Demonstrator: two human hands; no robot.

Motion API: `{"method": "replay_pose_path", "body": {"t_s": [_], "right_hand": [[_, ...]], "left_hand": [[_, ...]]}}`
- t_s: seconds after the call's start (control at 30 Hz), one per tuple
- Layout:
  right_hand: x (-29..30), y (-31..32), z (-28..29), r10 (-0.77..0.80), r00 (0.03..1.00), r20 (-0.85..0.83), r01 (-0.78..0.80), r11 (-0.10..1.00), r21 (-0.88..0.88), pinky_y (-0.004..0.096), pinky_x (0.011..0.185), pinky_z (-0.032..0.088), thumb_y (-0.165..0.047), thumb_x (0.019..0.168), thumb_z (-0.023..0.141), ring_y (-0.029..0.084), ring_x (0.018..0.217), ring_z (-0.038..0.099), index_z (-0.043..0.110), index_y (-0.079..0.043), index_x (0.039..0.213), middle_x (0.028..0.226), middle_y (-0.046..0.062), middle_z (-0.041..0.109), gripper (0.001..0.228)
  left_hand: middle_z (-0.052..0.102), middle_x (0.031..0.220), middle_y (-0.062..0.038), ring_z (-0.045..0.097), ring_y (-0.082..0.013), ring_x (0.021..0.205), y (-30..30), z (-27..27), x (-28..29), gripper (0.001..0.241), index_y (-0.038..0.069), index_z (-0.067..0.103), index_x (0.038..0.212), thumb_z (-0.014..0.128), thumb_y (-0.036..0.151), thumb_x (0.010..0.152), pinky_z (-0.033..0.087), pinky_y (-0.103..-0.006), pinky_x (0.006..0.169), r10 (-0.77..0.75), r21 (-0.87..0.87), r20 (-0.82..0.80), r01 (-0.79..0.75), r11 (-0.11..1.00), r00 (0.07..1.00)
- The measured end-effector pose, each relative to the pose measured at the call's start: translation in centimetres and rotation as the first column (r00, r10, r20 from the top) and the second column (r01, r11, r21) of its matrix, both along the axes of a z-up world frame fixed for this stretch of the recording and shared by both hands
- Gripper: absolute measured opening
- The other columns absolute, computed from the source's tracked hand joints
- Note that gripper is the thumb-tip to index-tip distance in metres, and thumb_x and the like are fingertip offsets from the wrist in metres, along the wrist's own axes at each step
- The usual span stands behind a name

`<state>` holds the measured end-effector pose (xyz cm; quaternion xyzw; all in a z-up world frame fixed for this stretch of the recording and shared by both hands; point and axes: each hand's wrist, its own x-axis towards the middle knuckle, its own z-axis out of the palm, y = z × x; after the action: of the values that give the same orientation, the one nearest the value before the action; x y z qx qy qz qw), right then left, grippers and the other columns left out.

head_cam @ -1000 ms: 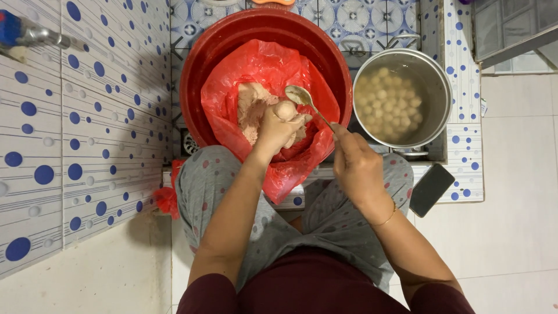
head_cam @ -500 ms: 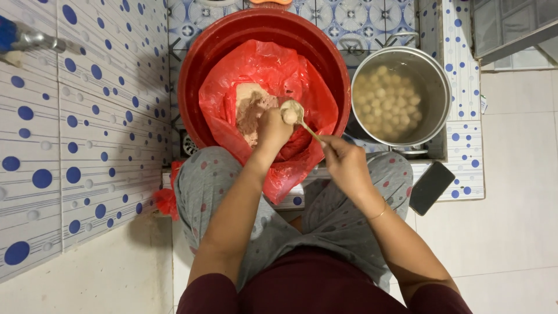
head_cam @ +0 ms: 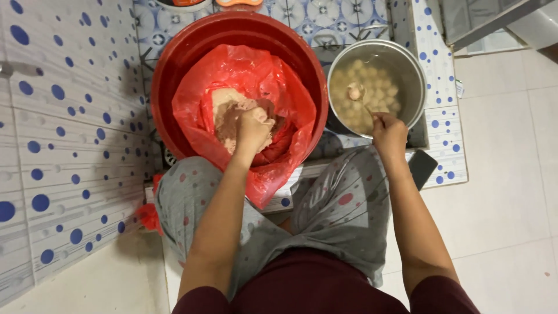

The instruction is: The person is manually forming meatballs from a large bowl of meat paste and dropping them into a pot of water using a spoon.

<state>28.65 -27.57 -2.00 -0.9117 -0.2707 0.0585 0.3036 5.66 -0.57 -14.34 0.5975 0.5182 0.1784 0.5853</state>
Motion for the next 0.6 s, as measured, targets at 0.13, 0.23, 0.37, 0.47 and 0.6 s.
{"method": "replay_pose_path", "body": {"t_s": [0.13, 0.23, 0.37, 0.47, 0.6], "right_hand": [[3.3, -0.4, -4.8, 0.02, 0.996, 0.091, -0.007, 0.99, -0.14, 0.052, 0.081, 0.056, -0.012, 0.102, 0.064, 0.045, 0.094, 0.071, 0.08, -0.007, 0.113, 0.091, 0.022, 0.075, 0.02], [4.1, -0.7, -7.5, 0.032, 0.993, 0.11, 0.002, 0.957, -0.29, 0.052, 0.081, 0.058, -0.016, 0.102, 0.063, 0.044, 0.093, 0.072, 0.08, -0.014, 0.116, 0.091, 0.022, 0.076, 0.022], [3.7, -0.8, -7.7, 0.069, 0.986, 0.152, -0.037, 0.978, -0.208, 0.049, 0.077, 0.058, -0.015, 0.101, 0.064, 0.042, 0.086, 0.073, 0.079, -0.013, 0.116, 0.085, 0.021, 0.075, 0.022], [1.8, -0.4, -4.8, 0.067, 0.989, 0.132, -0.059, 0.996, -0.066, 0.048, 0.076, 0.057, -0.01, 0.101, 0.065, 0.043, 0.085, 0.072, 0.079, -0.009, 0.115, 0.083, 0.022, 0.074, 0.02], [-4.1, 0.8, 0.5, 0.132, 0.985, -0.109, -0.112, 0.978, 0.174, 0.046, 0.07, 0.051, -0.003, 0.103, 0.06, 0.035, 0.069, 0.065, 0.074, 0.003, 0.113, 0.071, 0.024, 0.065, 0.018]], "left_hand": [[0.066, 0.061, -0.014, 0.071, -0.0275, 0.06, -0.8, 1.7, -0.9, 0.008, 0.01, 0.071, 0.077, 0.079, 0.014, 0.076, 0.051, -0.0474, 0.043, -0.056, 0.119, -0.078, 0.065, 0.991, 0.995], [0.063, 0.062, -0.013, 0.067, -0.0239, 0.061, -1.2, 2.9, -1.4, 0.011, 0.01, 0.069, 0.075, 0.079, 0.014, 0.074, 0.05, -0.0452, 0.05, -0.054, 0.131, -0.077, 0.063, 0.989, 0.996], [0.049, 0.051, -0.005, 0.053, -0.0155, 0.052, -1.1, 3.8, -1.5, 0.021, 0.013, 0.06, 0.064, 0.079, 0.013, 0.072, 0.046, -0.0351, 0.046, -0.049, 0.131, 0.0, 0.049, 0.99, 0.999], [0.045, 0.05, -0.002, 0.05, -0.0139, 0.044, -1.2, 5.3, -1.5, 0.031, 0.014, 0.049, 0.064, 0.076, 0.006, 0.078, 0.041, -0.0306, 0.035, 0.024, -0.063, 0.164, -0.014, 0.998, 0.986], [0.043, 0.06, 0.005, 0.063, -0.0108, 0.058, -4.4, 21.9, -2.4, 0.046, 0.014, 0.041, 0.064, 0.082, -0.007, 0.071, 0.049, -0.0197, 0.049, 0.259, -0.316, 0.413, -0.129, 0.94, 0.873]]}}
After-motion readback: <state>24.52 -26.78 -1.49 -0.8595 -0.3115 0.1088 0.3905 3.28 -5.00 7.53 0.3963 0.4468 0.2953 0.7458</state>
